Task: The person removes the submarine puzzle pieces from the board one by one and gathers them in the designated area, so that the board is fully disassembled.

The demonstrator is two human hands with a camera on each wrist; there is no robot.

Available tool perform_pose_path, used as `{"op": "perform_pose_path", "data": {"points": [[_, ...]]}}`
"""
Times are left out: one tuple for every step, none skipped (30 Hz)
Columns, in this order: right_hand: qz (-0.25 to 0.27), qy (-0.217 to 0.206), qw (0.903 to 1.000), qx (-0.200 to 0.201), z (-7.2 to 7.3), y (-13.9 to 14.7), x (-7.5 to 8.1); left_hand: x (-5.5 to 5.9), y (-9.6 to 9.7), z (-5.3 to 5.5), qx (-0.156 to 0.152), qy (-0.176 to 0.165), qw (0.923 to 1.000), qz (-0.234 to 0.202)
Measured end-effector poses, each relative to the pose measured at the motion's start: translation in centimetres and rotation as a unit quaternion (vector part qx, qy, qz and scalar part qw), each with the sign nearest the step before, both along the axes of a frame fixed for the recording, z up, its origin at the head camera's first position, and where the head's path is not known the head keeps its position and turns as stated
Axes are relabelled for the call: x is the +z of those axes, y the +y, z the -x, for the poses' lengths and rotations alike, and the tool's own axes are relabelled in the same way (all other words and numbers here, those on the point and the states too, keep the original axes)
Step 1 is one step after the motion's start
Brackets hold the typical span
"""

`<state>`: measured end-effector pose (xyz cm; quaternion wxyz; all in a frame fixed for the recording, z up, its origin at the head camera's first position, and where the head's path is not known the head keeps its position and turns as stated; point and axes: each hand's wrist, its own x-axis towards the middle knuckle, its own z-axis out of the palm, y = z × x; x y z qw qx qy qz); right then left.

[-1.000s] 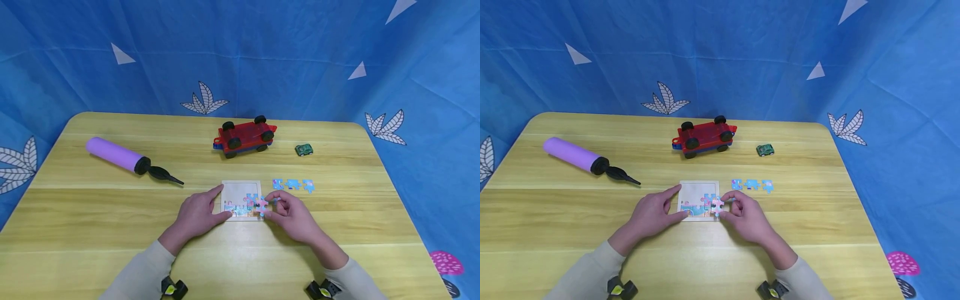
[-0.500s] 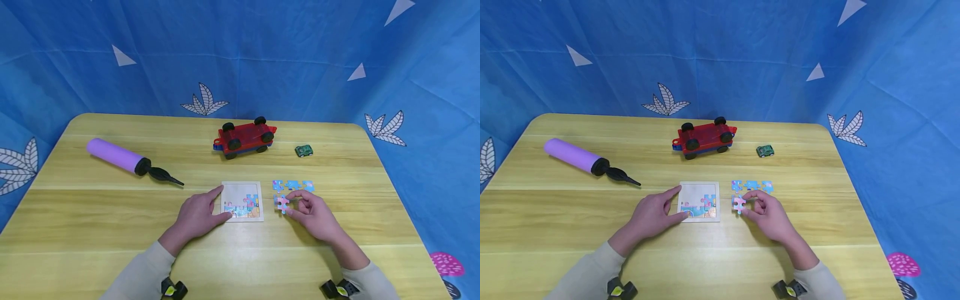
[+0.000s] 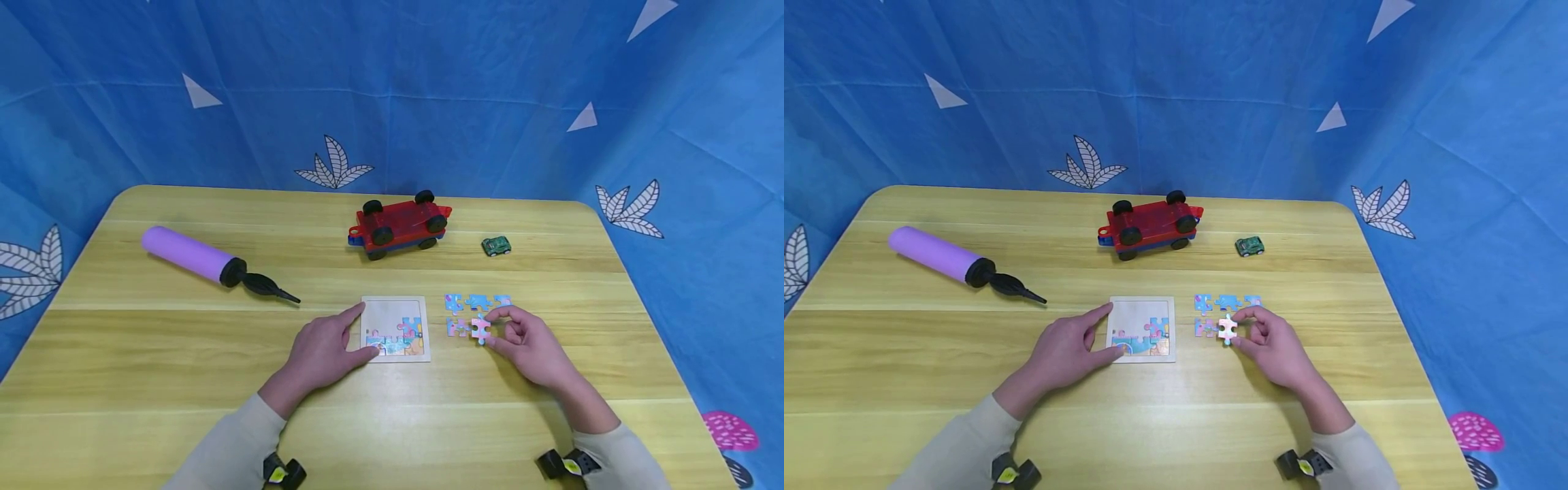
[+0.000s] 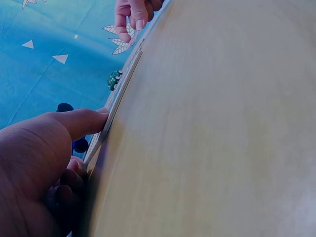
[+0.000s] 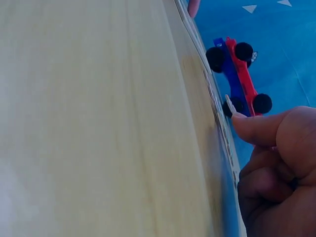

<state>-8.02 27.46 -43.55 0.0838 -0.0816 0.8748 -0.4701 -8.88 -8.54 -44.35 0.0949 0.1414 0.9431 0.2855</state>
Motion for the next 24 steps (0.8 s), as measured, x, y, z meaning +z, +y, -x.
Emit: {"op": "perform_pose_path", "data": {"points": [[-0.002,-0.001,1.0000,0.000,0.05,0.05,0.00,-0.02,0.00,0.01,0.000,0.000,1.0000,-0.001],[-0.005,-0.001,1.0000,-0.001,0.11,0.11,-0.02,-0.03,0.00,0.01,0.000,0.000,1.0000,-0.002],[-0.006,-0.002,1.0000,-0.002,0.16,0.14,-0.03,-0.05,0.00,0.02,0.001,0.000,1.0000,-0.003],[-0.008,-0.003,1.0000,-0.003,0.21,0.17,-0.05,-0.07,-0.01,0.02,0.001,0.000,1.0000,-0.003],[-0.009,-0.004,1.0000,-0.003,0.26,0.19,-0.08,-0.08,-0.01,0.03,0.000,0.001,1.0000,-0.004],[-0.010,-0.005,0.9999,-0.003,0.30,0.20,-0.09,-0.09,-0.02,0.04,0.000,0.002,1.0000,-0.004],[-0.014,-0.008,0.9999,-0.004,0.32,0.18,-0.09,-0.10,-0.02,0.05,0.000,0.003,1.0000,-0.005],[-0.017,-0.010,0.9998,-0.005,0.34,0.18,-0.09,-0.12,-0.03,0.06,-0.001,0.003,1.0000,-0.005],[-0.021,-0.012,0.9997,-0.007,0.35,0.17,-0.10,-0.13,-0.04,0.06,-0.001,0.004,1.0000,-0.005],[-0.026,-0.014,0.9995,-0.008,0.35,0.17,-0.11,-0.13,-0.04,0.08,-0.002,0.005,1.0000,-0.005],[-0.031,-0.016,0.9993,-0.009,0.36,0.16,-0.12,-0.13,-0.04,0.08,-0.003,0.006,1.0000,-0.005],[-0.037,-0.016,0.9991,-0.010,0.37,0.15,-0.11,-0.13,-0.04,0.09,-0.003,0.006,1.0000,-0.005],[-0.042,-0.017,0.9989,-0.010,0.39,0.16,-0.13,-0.13,-0.04,0.09,-0.003,0.006,1.0000,-0.006],[-0.045,-0.017,0.9988,-0.011,0.41,0.17,-0.14,-0.12,-0.04,0.09,-0.004,0.007,1.0000,-0.006],[-0.049,-0.016,0.9986,-0.011,0.43,0.18,-0.17,-0.09,-0.04,0.09,-0.004,0.007,1.0000,-0.005],[-0.053,-0.015,0.9984,-0.011,0.46,0.19,-0.20,-0.07,-0.04,0.09,-0.004,0.008,1.0000,-0.005],[-0.055,-0.014,0.9983,-0.011,0.48,0.21,-0.22,-0.06,-0.04,0.09,-0.004,0.007,1.0000,-0.005],[-0.057,-0.014,0.9982,-0.011,0.50,0.22,-0.23,-0.06,-0.04,0.08,-0.004,0.006,1.0000,-0.005],[-0.058,-0.013,0.9981,-0.011,0.51,0.22,-0.26,-0.06,-0.04,0.08,-0.003,0.006,1.0000,-0.005],[-0.059,-0.013,0.9981,-0.012,0.52,0.22,-0.27,-0.05,-0.03,0.08,-0.003,0.005,1.0000,-0.004],[-0.059,-0.013,0.9981,-0.012,0.52,0.23,-0.28,-0.07,-0.03,0.09,-0.003,0.005,1.0000,-0.003],[-0.059,-0.014,0.9981,-0.012,0.52,0.22,-0.29,-0.07,-0.03,0.08,-0.003,0.005,1.0000,-0.003],[-0.058,-0.014,0.9981,-0.013,0.52,0.21,-0.30,-0.07,-0.02,0.08,-0.002,0.005,1.0000,-0.003],[-0.057,-0.014,0.9981,-0.014,0.52,0.21,-0.30,-0.07,-0.02,0.07,-0.002,0.005,1.0000,-0.002]]}}
